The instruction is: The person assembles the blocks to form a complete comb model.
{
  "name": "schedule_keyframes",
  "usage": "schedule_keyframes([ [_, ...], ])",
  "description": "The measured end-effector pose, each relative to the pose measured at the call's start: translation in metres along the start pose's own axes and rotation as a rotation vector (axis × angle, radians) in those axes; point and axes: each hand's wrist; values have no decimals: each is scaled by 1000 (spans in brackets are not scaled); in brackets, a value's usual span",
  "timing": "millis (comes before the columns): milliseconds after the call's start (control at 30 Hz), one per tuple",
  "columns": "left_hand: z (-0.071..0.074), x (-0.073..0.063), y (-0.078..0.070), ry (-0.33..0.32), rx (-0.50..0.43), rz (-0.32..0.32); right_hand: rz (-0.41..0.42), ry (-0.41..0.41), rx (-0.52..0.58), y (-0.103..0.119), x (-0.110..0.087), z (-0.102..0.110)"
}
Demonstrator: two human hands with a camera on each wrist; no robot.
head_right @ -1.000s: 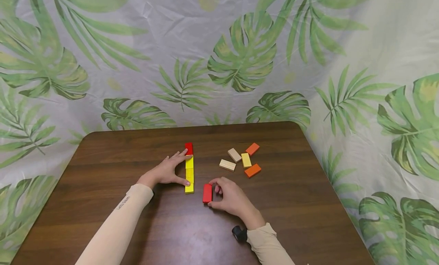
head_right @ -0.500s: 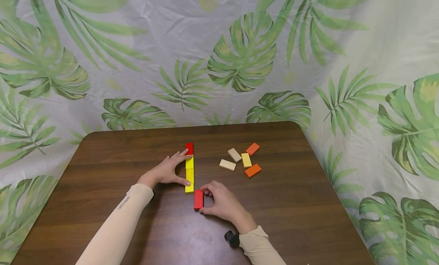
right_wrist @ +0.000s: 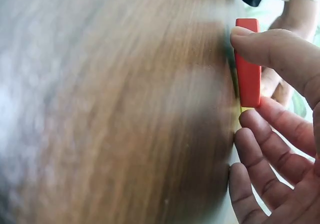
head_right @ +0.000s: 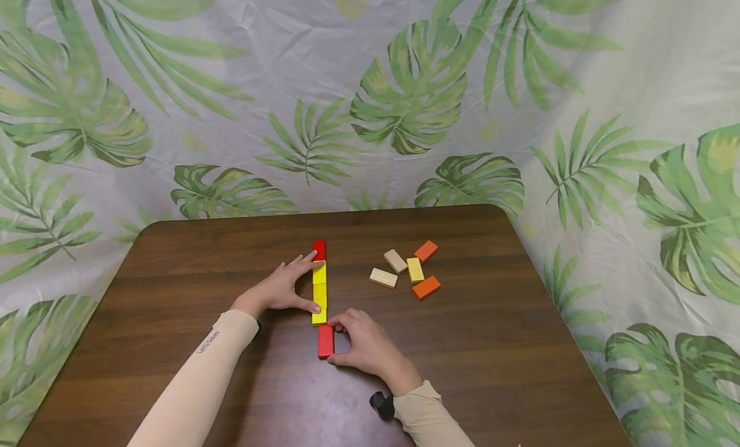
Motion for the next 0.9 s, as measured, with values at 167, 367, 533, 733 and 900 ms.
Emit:
schedule_keyframes([
  [167, -1, 1, 1, -4, -3, -4, -9, 8, 3, 0, 2, -1],
  [367, -1, 1, 2, 0, -8, 2, 45, -17, 7, -5, 2, -4],
  [533, -1, 1, 2, 2, -8, 7, 48, -21, 2, -5, 3, -4],
  [733, -1, 1, 3, 5, -3, 9, -45, 26, 9, 2, 6, -1],
  [900, -1, 1, 3, 5, -11, 6, -47, 28, 22, 3, 6, -1],
])
Point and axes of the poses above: each hand's wrist, its own x-axis towards the middle knuckle, its own z-axis out of the back of the hand, y = z × x, and after that the axes turned 12 degrees about z, right-handed
